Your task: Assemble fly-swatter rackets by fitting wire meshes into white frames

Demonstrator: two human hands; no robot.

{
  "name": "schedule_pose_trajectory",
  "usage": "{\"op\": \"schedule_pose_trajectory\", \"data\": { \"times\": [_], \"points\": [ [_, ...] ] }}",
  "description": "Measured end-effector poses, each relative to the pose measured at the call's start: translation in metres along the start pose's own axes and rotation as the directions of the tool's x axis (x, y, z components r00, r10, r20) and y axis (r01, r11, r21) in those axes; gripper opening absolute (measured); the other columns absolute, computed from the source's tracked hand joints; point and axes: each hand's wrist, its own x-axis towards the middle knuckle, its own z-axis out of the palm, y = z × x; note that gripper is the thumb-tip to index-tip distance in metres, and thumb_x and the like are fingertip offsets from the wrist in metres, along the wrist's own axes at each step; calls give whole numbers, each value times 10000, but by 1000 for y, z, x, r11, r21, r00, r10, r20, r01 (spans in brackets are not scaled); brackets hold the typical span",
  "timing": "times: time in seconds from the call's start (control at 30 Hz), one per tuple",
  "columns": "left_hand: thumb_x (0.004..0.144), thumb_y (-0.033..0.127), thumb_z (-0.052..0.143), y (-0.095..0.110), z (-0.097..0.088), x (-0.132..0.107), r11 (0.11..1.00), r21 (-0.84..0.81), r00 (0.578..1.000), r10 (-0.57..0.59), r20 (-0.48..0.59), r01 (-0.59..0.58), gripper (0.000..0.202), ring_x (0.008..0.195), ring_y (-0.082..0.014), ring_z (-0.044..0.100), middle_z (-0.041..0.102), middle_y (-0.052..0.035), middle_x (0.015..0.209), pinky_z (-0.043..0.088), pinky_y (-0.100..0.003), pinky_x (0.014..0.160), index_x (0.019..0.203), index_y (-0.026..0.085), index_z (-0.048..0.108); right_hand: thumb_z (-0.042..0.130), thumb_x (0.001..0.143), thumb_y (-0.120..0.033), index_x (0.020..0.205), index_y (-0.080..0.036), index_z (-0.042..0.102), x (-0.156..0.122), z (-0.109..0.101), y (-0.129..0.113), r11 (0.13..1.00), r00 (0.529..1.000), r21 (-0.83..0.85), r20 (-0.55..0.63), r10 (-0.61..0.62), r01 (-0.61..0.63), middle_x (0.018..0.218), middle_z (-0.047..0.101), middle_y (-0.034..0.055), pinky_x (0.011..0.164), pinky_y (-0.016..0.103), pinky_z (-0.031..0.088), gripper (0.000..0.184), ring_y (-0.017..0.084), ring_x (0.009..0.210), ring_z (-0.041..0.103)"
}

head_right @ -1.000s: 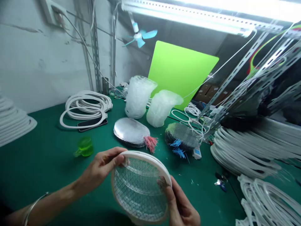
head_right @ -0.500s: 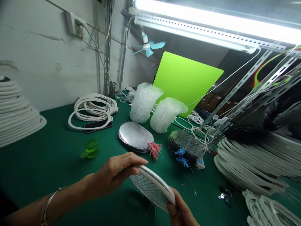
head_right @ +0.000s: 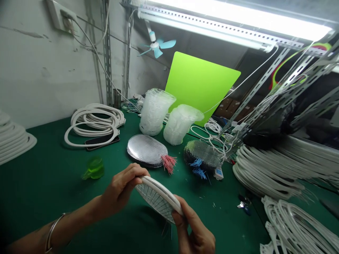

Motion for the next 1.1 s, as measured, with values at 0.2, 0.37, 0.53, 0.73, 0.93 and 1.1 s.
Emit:
{"op": "schedule_pose_trajectory", "data": {
  "times": [0.2,0.37,0.53,0.73,0.93,1.1],
  "points": [
    [1008,201,374,-5,1,-2,983,-168,996,-82,-38,75,194,759,-127,529,582,-33,893,457,-218,662,1044,188,564,689,776,-472,1015,-274,759,9,-5,-20,995,997,101,75,-21,13,985,753,39,621,246,580,319,234,814,708],
    [1013,257,383,-7,4,-5,946,-231,972,-233,13,229,245,813,-141,578,623,-39,966,502,-222,685,1151,223,583,675,781,-498,948,-279,772,12,-15,-30,1000,999,-24,37,-16,17,852,759,31,562,220,553,292,205,706,697],
    [949,332,544,11,10,6,992,-124,987,-10,158,30,329,1092,-221,579,628,-106,1190,487,-329,931,1253,208,564,669,806,-447,964,-312,769,5,-20,-25,974,986,-153,41,-163,167,878,760,17,622,266,562,231,215,693,697],
    [959,250,522,16,24,12,997,-77,989,41,144,-30,159,784,-161,633,689,-74,868,512,-259,706,1010,153,637,655,815,-446,938,-292,769,0,-19,-23,970,989,-200,87,-122,138,812,756,26,609,252,547,227,202,633,686],
    [893,303,636,-9,26,1,980,-134,964,-112,240,147,406,1167,-205,588,618,-61,1276,507,-318,977,1291,256,571,656,802,-499,971,-281,753,12,-28,-22,983,958,-135,241,156,-126,819,744,10,573,226,525,293,187,683,673],
    [913,249,605,-24,27,-11,932,-213,952,-267,148,294,290,1143,-199,614,663,-14,1219,517,-355,1007,1199,273,652,662,806,-509,1068,-279,721,26,-40,-25,929,836,-42,422,351,-369,945,737,11,680,250,527,354,202,852,662]
  ]
}}
